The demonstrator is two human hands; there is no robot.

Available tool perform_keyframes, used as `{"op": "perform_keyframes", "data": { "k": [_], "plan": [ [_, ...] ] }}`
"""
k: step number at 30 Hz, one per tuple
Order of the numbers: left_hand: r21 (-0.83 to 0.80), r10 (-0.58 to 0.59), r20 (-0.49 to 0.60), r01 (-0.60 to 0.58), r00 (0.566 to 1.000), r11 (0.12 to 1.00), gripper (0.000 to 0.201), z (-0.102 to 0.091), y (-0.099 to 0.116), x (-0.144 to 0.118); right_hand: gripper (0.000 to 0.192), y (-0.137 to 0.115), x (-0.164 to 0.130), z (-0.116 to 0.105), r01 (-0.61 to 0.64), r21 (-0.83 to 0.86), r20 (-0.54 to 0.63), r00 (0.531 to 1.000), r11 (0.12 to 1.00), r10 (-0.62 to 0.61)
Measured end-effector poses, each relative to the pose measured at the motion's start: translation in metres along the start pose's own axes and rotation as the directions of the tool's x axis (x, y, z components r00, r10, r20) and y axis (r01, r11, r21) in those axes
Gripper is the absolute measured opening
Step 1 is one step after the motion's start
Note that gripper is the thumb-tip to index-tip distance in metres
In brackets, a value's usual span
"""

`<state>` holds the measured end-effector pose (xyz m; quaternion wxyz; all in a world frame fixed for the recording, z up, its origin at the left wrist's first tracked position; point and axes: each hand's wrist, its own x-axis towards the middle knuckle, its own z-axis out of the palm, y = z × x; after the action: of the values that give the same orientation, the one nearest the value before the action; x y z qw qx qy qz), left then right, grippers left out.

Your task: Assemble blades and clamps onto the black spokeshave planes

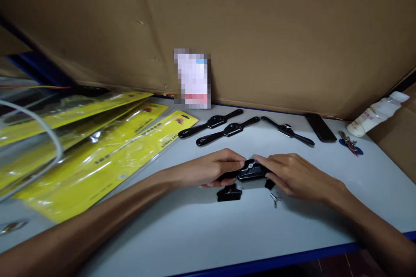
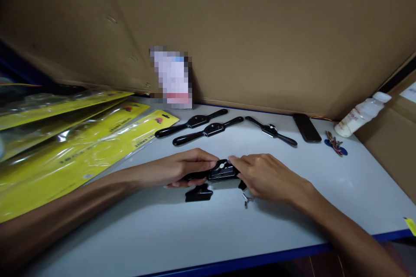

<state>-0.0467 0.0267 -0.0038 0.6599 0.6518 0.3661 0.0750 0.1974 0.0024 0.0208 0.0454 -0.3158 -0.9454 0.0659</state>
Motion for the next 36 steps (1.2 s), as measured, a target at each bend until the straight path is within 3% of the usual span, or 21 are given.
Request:
{"op": "perform_keyframes", "data": {
  "k": [5, 15, 21, 29, 36],
  "plan": [
    [0.001, 0.02, -0.013, -0.02, 1.0, 1.0, 0.041, 0.002, -0.001, 0.001, 0.023, 0.002, 0.001, 0.0, 0.001, 0.072, -0.022, 1.0, 0.997, 0.001],
    [0.001, -0.034, -0.045, 0.034, 0.998, 0.999, 0.041, 0.002, 0.0, 0.002, 0.026, 0.005, 0.001, 0.011, 0.073, 0.067, -0.097, 0.993, 0.995, -0.067],
    [0.034, 0.014, -0.031, -0.013, 0.999, 0.999, 0.041, 0.003, 0.003, 0.001, 0.04, 0.003, 0.002, 0.011, -0.034, 0.243, -0.067, 0.996, 0.969, 0.052],
    [0.065, 0.015, -0.015, -0.014, 1.0, 0.998, 0.042, 0.004, 0.001, 0.0, 0.032, 0.003, 0.003, 0.014, -0.036, 0.343, -0.067, 0.996, 0.939, 0.063],
    [0.008, 0.046, -0.001, -0.046, 0.999, 0.999, 0.033, 0.008, 0.003, 0.0, 0.043, 0.003, 0.002, 0.005, -0.017, 0.359, -0.106, 0.993, 0.933, 0.059]
  ]
}}
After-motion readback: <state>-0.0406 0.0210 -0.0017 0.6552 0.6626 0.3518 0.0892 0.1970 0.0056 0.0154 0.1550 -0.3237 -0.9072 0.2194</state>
